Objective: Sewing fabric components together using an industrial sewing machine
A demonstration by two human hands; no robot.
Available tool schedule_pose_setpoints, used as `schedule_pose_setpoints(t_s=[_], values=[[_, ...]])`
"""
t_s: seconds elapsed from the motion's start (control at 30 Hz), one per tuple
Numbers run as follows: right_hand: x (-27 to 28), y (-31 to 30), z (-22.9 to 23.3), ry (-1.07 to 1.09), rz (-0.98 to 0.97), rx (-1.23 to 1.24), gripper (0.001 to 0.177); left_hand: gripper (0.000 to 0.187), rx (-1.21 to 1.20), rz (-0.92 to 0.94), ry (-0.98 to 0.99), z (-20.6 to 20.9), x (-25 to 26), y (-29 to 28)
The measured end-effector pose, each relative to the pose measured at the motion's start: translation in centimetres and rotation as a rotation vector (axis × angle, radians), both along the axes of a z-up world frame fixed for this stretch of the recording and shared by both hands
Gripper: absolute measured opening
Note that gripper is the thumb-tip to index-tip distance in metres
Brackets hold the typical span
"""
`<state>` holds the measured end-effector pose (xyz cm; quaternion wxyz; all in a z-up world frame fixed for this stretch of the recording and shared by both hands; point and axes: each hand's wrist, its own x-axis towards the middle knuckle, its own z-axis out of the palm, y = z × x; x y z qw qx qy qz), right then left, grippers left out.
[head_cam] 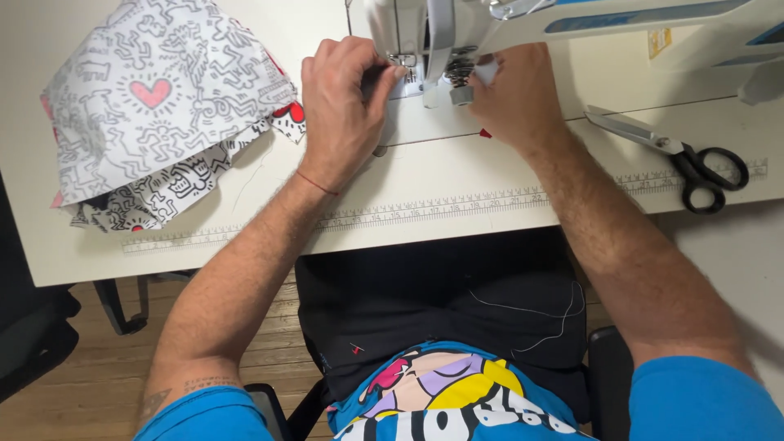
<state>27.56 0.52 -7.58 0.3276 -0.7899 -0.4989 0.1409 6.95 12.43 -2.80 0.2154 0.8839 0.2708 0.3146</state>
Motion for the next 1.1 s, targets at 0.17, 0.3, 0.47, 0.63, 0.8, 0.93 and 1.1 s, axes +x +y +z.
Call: schedule_pose_setpoints(t_s=[0.17, 0.3, 0.47, 0.63, 0.8, 0.93, 1.1], values=[[0.0, 0.0, 0.3, 0.028, 0.008, 0.012, 0.019, 0.024, 0.025, 0.003, 0.008, 0.0, 0.0, 0.0], [-0.1, -0.1, 0.7, 0.033, 0.012, 0.013, 0.031, 0.024, 0.031, -0.001, 0.007, -0.2, 0.1, 0.0], [0.5, 0.1, -0.8, -0.021, 0.011, 0.024, 0.039, 0.022, 0.032, -0.004, 0.009, -0.3, 0.1, 0.0], [0.5, 0.1, -0.7, -0.019, 0.032, 0.029, 0.044, 0.023, 0.028, -0.008, 0.004, -0.3, 0.1, 0.1], [0.4, 0.2, -0.9, -0.029, -0.015, 0.004, 0.040, 0.022, 0.036, -0.009, 0.014, -0.4, 0.1, 0.2], [0.2, 0.2, -0.6, -0.044, 0.006, 0.020, 0.046, 0.019, 0.032, -0.018, 0.001, -0.2, 0.1, 0.0], [0.5, 0.2, -1.1, -0.028, 0.009, 0.024, 0.053, 0.015, 0.034, -0.027, 0.007, -0.1, 0.1, 0.1]])
